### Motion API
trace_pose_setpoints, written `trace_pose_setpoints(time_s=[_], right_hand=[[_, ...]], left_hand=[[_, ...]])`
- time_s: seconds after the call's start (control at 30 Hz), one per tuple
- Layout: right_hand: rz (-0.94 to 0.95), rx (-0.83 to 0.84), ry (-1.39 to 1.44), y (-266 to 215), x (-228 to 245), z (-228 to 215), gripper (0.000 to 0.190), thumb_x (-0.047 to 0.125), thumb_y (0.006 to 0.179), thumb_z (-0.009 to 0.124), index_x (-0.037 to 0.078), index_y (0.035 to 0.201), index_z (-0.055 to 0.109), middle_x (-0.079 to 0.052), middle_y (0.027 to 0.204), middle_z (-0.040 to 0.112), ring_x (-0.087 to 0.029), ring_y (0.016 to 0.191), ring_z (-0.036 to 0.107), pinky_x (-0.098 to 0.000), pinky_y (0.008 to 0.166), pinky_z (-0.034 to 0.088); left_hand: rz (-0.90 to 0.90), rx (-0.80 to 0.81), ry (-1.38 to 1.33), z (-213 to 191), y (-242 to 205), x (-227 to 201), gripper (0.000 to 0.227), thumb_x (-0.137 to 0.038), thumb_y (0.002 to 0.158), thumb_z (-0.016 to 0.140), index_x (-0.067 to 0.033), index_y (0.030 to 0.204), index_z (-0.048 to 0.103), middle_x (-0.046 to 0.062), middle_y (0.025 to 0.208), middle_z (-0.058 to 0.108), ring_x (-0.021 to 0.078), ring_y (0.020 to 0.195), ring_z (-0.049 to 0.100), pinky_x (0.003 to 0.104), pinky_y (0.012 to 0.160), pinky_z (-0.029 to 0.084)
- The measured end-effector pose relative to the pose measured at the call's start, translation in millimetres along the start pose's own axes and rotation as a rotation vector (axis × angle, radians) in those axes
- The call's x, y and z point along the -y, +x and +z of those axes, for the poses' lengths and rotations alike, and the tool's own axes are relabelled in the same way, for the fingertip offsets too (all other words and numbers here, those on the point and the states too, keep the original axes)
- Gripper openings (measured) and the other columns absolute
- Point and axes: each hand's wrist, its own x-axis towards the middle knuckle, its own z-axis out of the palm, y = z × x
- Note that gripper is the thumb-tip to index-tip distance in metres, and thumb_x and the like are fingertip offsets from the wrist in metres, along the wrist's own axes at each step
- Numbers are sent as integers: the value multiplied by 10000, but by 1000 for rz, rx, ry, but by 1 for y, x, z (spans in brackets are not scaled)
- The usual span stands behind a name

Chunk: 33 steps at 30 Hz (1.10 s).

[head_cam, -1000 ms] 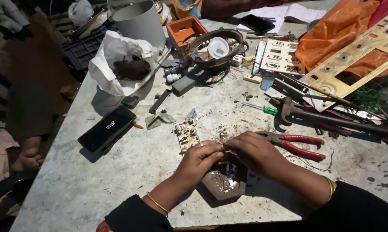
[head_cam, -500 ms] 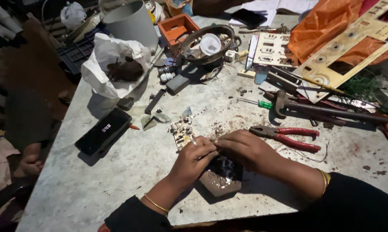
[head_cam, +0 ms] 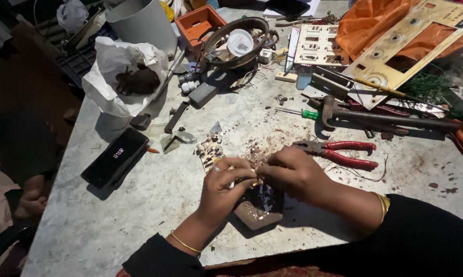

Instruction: The person uses pliers to strip the insulation from a small yellow wire and then uses a hammer to crush a small component held in a hexagonal container. The person then picks up a small circuit board and places it on the table.

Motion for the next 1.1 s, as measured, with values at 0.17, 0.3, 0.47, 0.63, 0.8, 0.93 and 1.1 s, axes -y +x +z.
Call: trace_pose_setpoints(time_s=[0.17,0.3,0.47,0.63,0.8,0.93,1.1], right_hand=[[-36,-18,71,-2,-2,5,328,150,838,803,69,1142,708,-141,1056,695,-312,909,701,-404,732,569],[-56,-6,123,-3,-3,4,319,122,864,789,54,1162,698,-141,1076,703,-301,922,715,-392,750,583],[-51,4,153,-3,-4,4,296,114,877,777,54,1154,693,-138,1071,700,-297,923,724,-381,755,591],[-42,19,206,-2,-4,5,308,94,890,765,40,1178,669,-138,1089,694,-286,941,730,-362,780,603],[-4,50,206,0,3,6,454,48,902,744,46,1336,611,-154,1177,656,-307,1049,690,-375,874,575],[0,76,191,-2,3,3,599,31,866,733,78,1436,553,-164,1267,605,-327,1139,644,-396,940,550],[48,66,204,-4,1,6,573,50,864,784,126,1401,603,-155,1267,586,-313,1126,643,-386,916,556]], left_hand=[[4,30,17,-3,3,1,186,-72,748,859,-108,911,778,108,1263,680,259,1180,598,370,1028,467],[-108,133,-220,0,5,9,165,-13,795,804,-66,938,742,99,1247,731,237,1183,680,361,1040,512],[-165,163,-385,3,2,16,154,29,810,794,-29,940,735,112,1225,717,215,1149,689,340,1008,553],[-247,172,-533,6,-1,19,149,67,826,746,-21,930,687,73,1268,608,165,1138,660,311,974,588],[-233,92,-519,13,-4,28,284,164,812,663,-6,1039,656,94,1213,616,163,1092,667,289,944,572],[-365,30,-747,22,-8,32,410,159,850,652,-24,1202,549,90,1139,652,162,1066,686,311,939,592],[-335,34,-751,23,-11,28,454,164,872,644,-19,1255,482,98,1132,670,176,1073,700,317,954,591]])
